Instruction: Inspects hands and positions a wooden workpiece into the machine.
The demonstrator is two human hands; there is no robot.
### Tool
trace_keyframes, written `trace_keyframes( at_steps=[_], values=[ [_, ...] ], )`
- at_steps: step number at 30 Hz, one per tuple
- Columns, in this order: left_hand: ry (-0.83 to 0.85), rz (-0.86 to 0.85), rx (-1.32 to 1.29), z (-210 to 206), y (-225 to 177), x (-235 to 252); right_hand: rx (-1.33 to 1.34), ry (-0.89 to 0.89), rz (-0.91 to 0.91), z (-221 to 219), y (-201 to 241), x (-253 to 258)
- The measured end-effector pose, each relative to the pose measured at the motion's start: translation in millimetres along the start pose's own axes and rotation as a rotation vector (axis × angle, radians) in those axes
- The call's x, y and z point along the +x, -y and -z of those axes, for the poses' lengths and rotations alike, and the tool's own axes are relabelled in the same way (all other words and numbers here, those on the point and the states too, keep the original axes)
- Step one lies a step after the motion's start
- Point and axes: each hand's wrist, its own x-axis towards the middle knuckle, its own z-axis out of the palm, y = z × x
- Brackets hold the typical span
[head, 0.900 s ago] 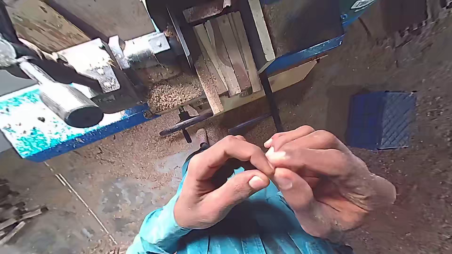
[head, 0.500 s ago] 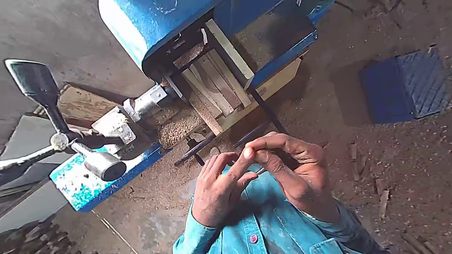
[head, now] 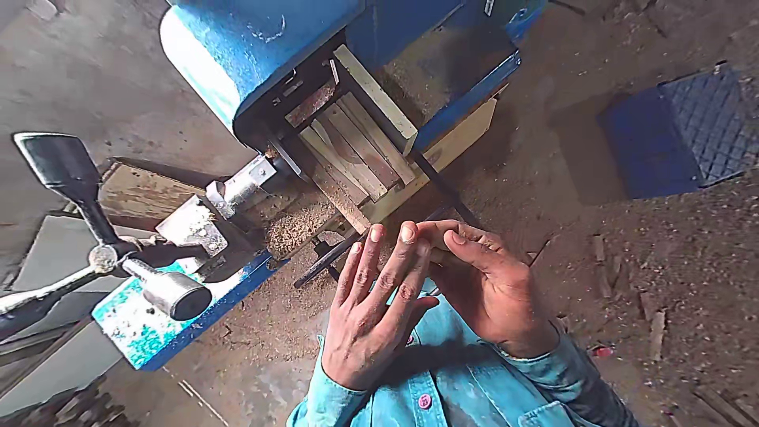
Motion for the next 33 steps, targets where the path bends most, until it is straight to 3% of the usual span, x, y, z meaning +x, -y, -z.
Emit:
trace_keyframes(
  at_steps=[2,3,5,7,9,12,22,33],
  values=[
    [-0.005,0.022,-0.153,0,0,1,-0.034,0.017,0.021,1,-1,0],
    [-0.028,0.049,-0.36,1,-1,1,-0.046,0.029,0.032,1,-1,-1],
    [-0.115,0.153,-0.965,3,-3,4,-0.048,0.05,0.053,2,-1,-2],
    [-0.234,0.362,-1.473,7,-5,9,-0.01,0.109,0.066,1,-1,-5],
    [-0.302,0.511,-1.746,11,1,12,0.092,0.197,0.06,0,-2,-4],
    [-0.356,0.55,-2.013,11,6,11,0.268,0.209,0.022,3,-3,-4],
    [-0.289,0.54,-2.253,3,-11,12,0.348,0.18,0.06,-1,-10,-14],
    [-0.126,0.446,-2.268,-4,-13,12,0.372,0.165,0.151,-4,-6,-28]
  ],
)
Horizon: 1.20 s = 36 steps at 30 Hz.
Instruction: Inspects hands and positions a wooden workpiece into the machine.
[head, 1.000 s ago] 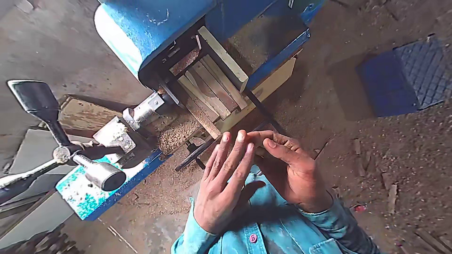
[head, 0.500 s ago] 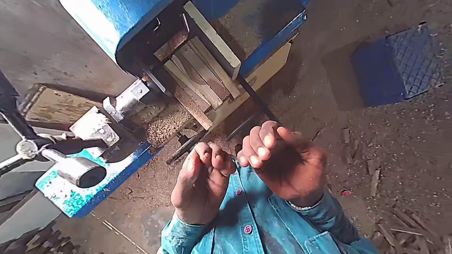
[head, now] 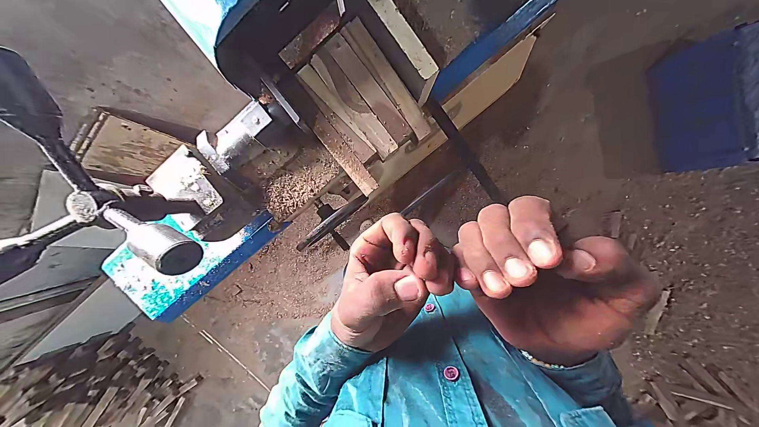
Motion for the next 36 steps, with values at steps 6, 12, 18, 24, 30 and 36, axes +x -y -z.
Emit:
trace_keyframes(
  at_steps=[6,12,18,24,30,36],
  values=[
    [0.042,-0.005,0.009,1,1,0,-0.028,0.053,0.016,-2,0,-2],
    [0.018,-0.006,-0.01,1,0,-2,-0.021,0.062,0.012,-1,-3,-2],
    [0.025,0.008,0.013,4,-2,-5,-0.037,0.051,0.003,0,-5,-2],
    [0.012,0.008,0.0,4,-2,-4,-0.063,0.045,0.003,1,-4,0],
    [0.047,0.037,0.097,10,-5,-3,-0.181,0.056,0.025,0,-3,1],
    [0.062,0.079,0.068,13,-4,-1,-0.395,0.093,0.038,-5,3,-1]
  ],
)
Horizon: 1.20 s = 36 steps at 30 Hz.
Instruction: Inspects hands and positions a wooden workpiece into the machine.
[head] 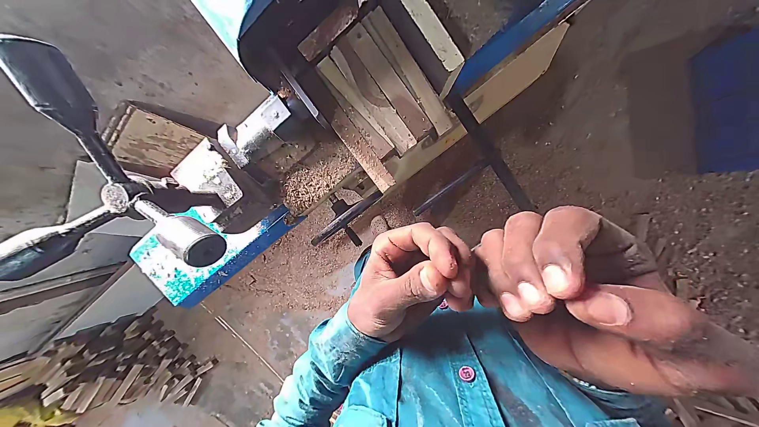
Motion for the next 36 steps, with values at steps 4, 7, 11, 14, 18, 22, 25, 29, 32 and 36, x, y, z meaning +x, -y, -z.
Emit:
trace_keyframes(
  at_steps=[4,7,11,14,18,22,25,29,32,36],
  values=[
    [0.01,0.014,-0.015,1.1,-0.4,1.5,-0.035,-0.006,-0.016,0.2,2.0,-0.6],
    [0.02,0.009,-0.015,2.0,0.5,2.3,-0.033,-0.009,-0.004,0.7,1.3,-0.6],
    [0.014,0.005,-0.017,2.0,1.2,2.3,-0.049,-0.018,-0.008,0.8,2.0,-1.1],
    [0.004,0.005,0.015,1.3,0.6,2.8,-0.06,-0.031,0.005,1.1,1.0,-1.8],
    [0.024,-0.01,0.039,2.0,0.2,2.7,-0.054,-0.036,0.007,0.7,0.4,-1.8],
    [0.048,-0.017,0.028,2.8,-0.2,1.3,-0.048,-0.035,0.015,-0.8,-0.7,-1.9],
    [0.048,-0.011,0.005,3.2,-0.4,0.2,-0.041,-0.033,0.015,-1.5,-1.3,-1.9],
    [0.048,-0.022,0.028,3.1,-0.9,-0.7,-0.051,-0.027,0.011,-1.8,-2.1,-1.6],
    [0.03,-0.027,0.061,3.3,-2.0,-2.2,-0.043,-0.029,0.005,-3.1,-3.4,-1.0],
    [-0.008,-0.01,0.072,0.4,-4.9,-3.2,-0.062,-0.039,0.004,-2.6,-5.3,-1.3]
  ],
)
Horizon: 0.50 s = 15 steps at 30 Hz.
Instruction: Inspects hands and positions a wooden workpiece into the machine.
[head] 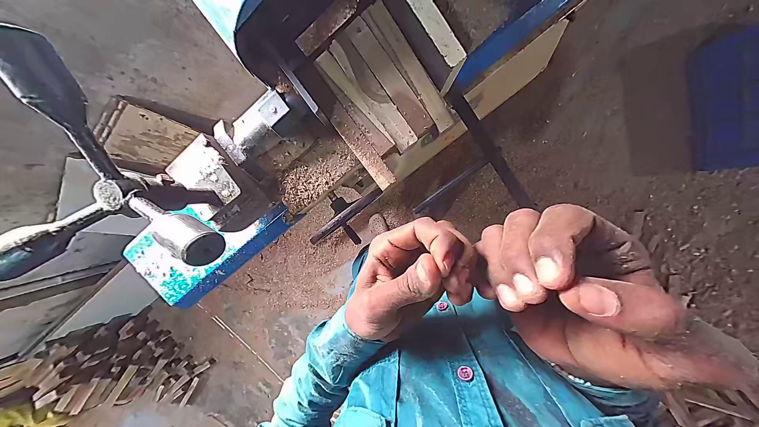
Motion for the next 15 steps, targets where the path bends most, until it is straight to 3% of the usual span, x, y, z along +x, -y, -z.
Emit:
trace_keyframes(
  at_steps=[6,10,13,15],
  values=[
    [-0.131,0.01,-0.029,-6,0,1,0.0,0.011,-0.024,4,-4,1],
    [-0.173,-0.083,0.162,7,9,4,-0.111,0.025,-0.053,14,-7,11],
    [-0.273,-0.246,0.707,37,10,10,-0.738,-0.043,0.103,34,-18,33],
    [-0.438,-0.355,1.143,72,6,19,-1.153,-0.13,0.189,68,-36,58]
  ],
)
